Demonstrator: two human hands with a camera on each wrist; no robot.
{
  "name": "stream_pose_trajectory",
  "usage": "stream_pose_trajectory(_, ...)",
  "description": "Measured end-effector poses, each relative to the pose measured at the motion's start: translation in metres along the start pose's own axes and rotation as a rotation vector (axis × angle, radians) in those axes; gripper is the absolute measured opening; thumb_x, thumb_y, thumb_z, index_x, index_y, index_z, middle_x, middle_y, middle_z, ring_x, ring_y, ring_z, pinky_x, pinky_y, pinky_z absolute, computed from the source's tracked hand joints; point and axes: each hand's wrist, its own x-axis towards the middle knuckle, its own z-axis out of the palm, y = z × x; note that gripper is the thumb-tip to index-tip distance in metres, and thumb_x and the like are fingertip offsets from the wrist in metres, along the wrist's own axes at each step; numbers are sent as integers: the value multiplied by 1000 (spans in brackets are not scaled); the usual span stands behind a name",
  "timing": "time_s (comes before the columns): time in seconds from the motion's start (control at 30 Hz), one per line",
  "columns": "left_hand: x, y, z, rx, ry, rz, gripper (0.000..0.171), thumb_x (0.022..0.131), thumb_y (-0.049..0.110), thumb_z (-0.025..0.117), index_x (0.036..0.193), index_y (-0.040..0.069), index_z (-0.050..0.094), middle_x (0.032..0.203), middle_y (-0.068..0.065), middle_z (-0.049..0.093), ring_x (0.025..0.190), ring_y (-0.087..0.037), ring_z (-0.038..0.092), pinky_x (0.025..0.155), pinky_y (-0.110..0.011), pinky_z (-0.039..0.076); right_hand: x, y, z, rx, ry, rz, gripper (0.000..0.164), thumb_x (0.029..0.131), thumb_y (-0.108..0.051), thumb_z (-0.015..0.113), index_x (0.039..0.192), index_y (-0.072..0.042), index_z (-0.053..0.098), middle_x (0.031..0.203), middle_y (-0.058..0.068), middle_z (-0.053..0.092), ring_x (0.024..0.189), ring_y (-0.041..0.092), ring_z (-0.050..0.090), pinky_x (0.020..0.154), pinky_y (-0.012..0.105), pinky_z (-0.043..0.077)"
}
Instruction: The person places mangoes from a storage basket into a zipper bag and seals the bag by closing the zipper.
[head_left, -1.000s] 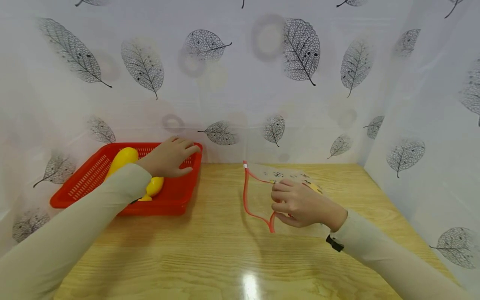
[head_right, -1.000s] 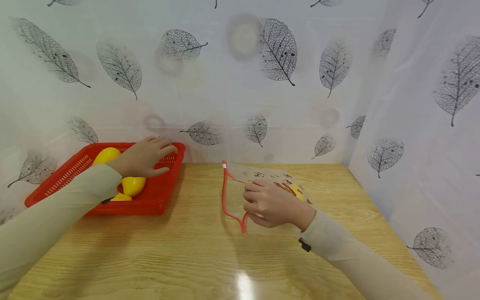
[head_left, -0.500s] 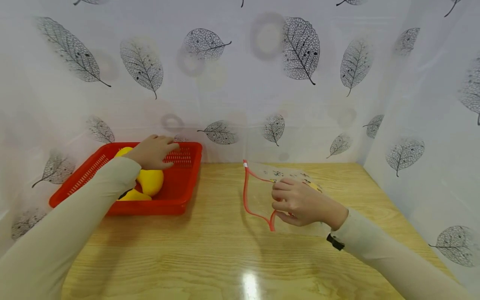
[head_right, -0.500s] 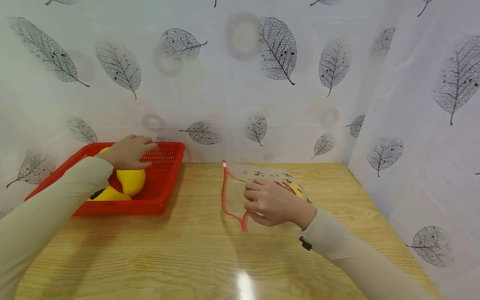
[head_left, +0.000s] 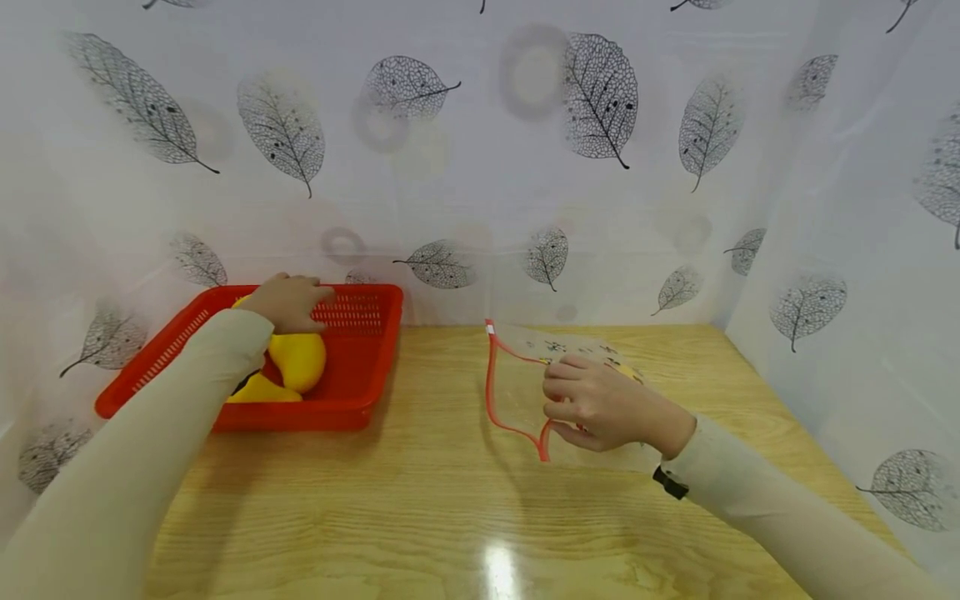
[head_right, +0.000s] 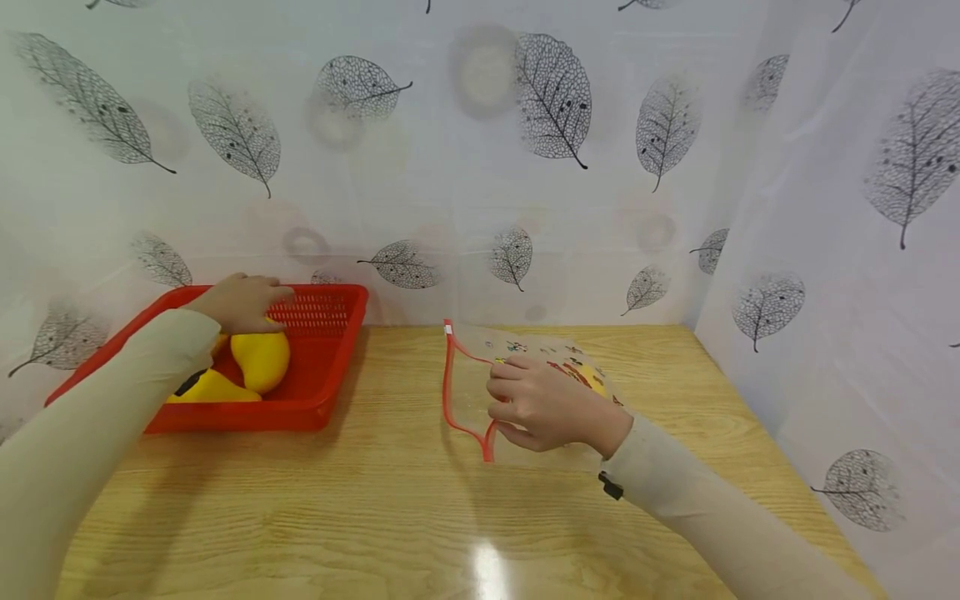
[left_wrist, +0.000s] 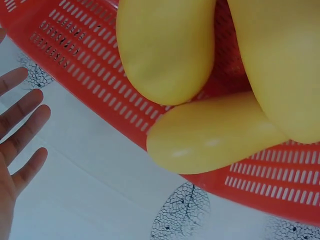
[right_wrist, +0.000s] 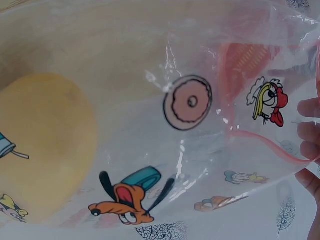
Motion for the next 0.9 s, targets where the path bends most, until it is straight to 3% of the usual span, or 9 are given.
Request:
stream_pose_trajectory(0.3, 6, -13, 7, -3, -67, -66, 52, 84, 32, 62, 126, 3, 54, 121, -23, 59, 111, -41, 53, 93, -61, 39, -2, 1, 1, -1, 14, -6, 32, 95, -26, 38, 68, -18, 52, 72, -2, 47, 73, 16, 44, 72, 30, 40)
stream_pose_trajectory(0.5, 7, -19, 17, -30, -146, -156, 54, 81, 21, 68, 130, 3, 51, 122, -22, 59, 107, -40, 55, 94, -62, 40, -1, 2, 1, 3, 19, -7, 32, 95, -26, 39, 68, -18, 52, 72, -2, 47, 73, 15, 43, 72, 30, 39)
stream_pose_trajectory(0.63, 5, -22, 26, -50, -145, -165, 54, 79, 12, 70, 129, 5, 52, 120, -21, 61, 96, -34, 59, 88, -56, 47, 0, 2, 0, 7, 9, -5, 32, 95, -25, 38, 67, -18, 51, 72, -2, 47, 73, 15, 43, 73, 30, 39)
stream_pose_trajectory(0.73, 2, -22, 32, -120, -149, -197, 56, 79, 6, 69, 132, 6, 50, 129, -24, 55, 103, -40, 54, 92, -59, 43, 0, 2, -1, 9, 3, -4, 32, 95, -25, 38, 68, -18, 51, 73, -2, 47, 73, 15, 43, 74, 30, 40)
stream_pose_trajectory(0.9, -4, -18, 36, -227, -172, -267, 64, 79, 0, 67, 138, 9, 45, 142, -27, 39, 122, -54, 36, 101, -67, 30, 0, 2, -1, 8, 2, -4, 31, 96, -25, 38, 68, -18, 51, 72, -3, 47, 73, 15, 43, 74, 30, 40)
